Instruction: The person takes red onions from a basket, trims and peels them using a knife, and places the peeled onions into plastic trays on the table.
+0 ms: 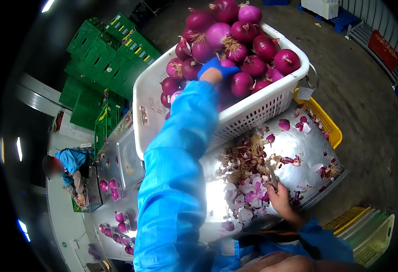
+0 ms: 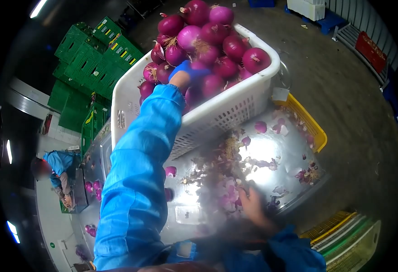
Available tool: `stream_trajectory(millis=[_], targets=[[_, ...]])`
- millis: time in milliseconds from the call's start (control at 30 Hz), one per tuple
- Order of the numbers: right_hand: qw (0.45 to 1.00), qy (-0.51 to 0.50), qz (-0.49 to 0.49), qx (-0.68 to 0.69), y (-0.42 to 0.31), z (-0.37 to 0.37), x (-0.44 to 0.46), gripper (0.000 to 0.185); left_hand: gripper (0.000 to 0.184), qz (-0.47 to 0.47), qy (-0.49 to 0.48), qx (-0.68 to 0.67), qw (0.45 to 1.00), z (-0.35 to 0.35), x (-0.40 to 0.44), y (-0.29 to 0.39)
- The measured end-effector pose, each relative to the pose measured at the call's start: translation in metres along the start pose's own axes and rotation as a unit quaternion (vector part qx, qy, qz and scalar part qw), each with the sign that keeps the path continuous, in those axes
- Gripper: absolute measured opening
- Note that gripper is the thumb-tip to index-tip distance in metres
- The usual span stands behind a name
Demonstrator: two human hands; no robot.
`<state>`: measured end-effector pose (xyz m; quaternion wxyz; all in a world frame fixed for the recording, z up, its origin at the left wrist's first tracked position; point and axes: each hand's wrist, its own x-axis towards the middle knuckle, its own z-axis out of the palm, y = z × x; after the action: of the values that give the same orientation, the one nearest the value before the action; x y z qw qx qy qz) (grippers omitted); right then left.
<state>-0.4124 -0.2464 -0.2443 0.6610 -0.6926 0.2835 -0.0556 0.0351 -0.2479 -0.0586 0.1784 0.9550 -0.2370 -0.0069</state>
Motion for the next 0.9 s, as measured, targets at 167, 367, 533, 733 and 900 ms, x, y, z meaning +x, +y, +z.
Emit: stream_trajectory(millis=[167, 367, 533, 733, 900], targets=[[0.996, 0.012, -0.077, -0.042, 0.011, 0.005, -0.002, 0.016, 0.067, 0.036, -0.069, -0.355, 0.932, -0.048, -0.025, -0.022], [0.998, -0.013, -0.059, 0.033, -0.043, -0.001, 0.015, 0.024, 0.068, -0.026, -0.235, -0.746, 0.622, -0.099, -0.187, -0.009], [0.933, 0.025, -0.347, -0.095, -0.147, -0.012, 0.009, 0.016, 0.076, 0.010, -0.211, -0.746, 0.631, -0.057, -0.296, -0.009], [0.844, 0.008, -0.449, -0.293, -0.165, -0.010, -0.018, 0.038, 0.079, -0.031, -0.221, -0.653, 0.723, -0.040, -0.363, -0.025], [0.831, 0.007, -0.442, -0.337, -0.150, -0.005, -0.030, 0.040, 0.084, 0.009, -0.203, -0.557, 0.805, -0.028, -0.399, -0.036]])
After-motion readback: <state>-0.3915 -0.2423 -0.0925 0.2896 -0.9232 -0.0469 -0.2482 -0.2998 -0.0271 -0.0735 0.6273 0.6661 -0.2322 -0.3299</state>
